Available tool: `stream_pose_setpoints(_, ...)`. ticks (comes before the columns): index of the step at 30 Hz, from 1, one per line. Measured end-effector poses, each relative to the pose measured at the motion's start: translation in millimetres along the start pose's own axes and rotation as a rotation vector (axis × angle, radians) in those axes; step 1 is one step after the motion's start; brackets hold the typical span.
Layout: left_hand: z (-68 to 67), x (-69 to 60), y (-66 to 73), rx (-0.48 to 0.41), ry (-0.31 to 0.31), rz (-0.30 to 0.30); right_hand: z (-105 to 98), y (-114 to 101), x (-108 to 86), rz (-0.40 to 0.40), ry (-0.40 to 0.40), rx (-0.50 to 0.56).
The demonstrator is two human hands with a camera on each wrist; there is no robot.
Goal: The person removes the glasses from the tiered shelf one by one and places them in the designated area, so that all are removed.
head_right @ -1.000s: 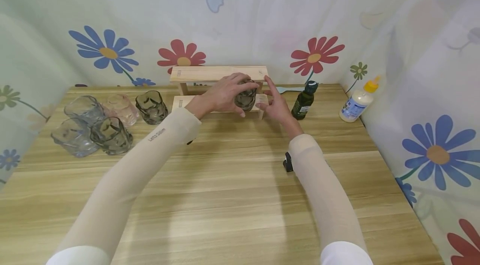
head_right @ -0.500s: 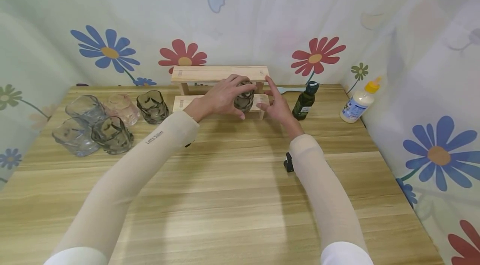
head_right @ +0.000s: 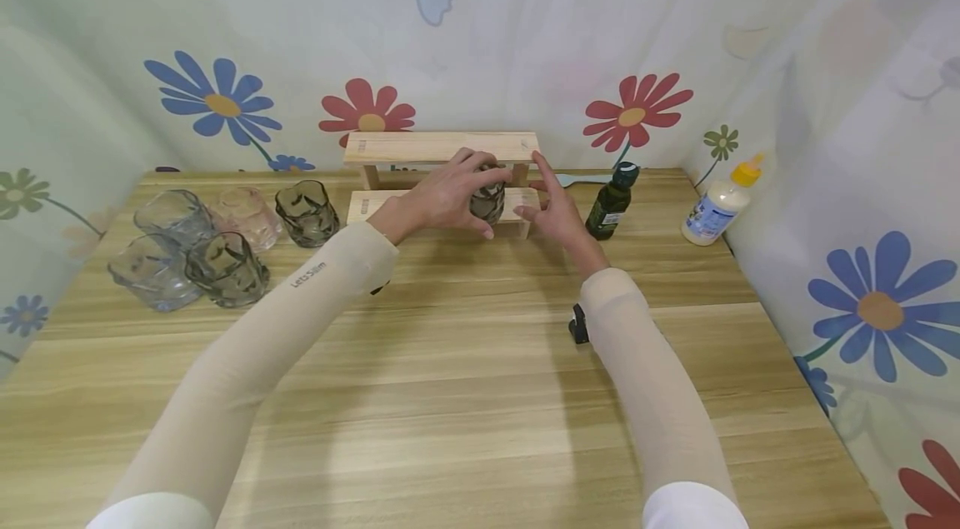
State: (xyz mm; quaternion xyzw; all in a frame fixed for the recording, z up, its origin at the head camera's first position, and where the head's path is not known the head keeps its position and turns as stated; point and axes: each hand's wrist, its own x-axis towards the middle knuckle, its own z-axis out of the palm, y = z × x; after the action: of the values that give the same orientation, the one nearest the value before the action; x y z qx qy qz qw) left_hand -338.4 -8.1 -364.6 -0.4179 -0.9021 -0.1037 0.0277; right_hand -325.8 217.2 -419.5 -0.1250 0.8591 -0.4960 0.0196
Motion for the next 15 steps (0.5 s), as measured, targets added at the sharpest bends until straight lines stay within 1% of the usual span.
stream_pose_setpoints(4,0.6,0.2,1.0,-0.017,-0.012,-0.008,0.0,0.1,-0.4,0.005,-0.007,0.003)
stream_pose_setpoints(11,-0.5,-1.0,2.6,-0.040,-0.011,-0.020,-0.4,-0.7,-1.5,0.003,-0.009,0.005)
stream_pose_setpoints(15,-3.3,-1.0,3.5,-0.057,-0.045,-0.036,-0.3,-0.2,-1.0,0.000,-0.008,0.000)
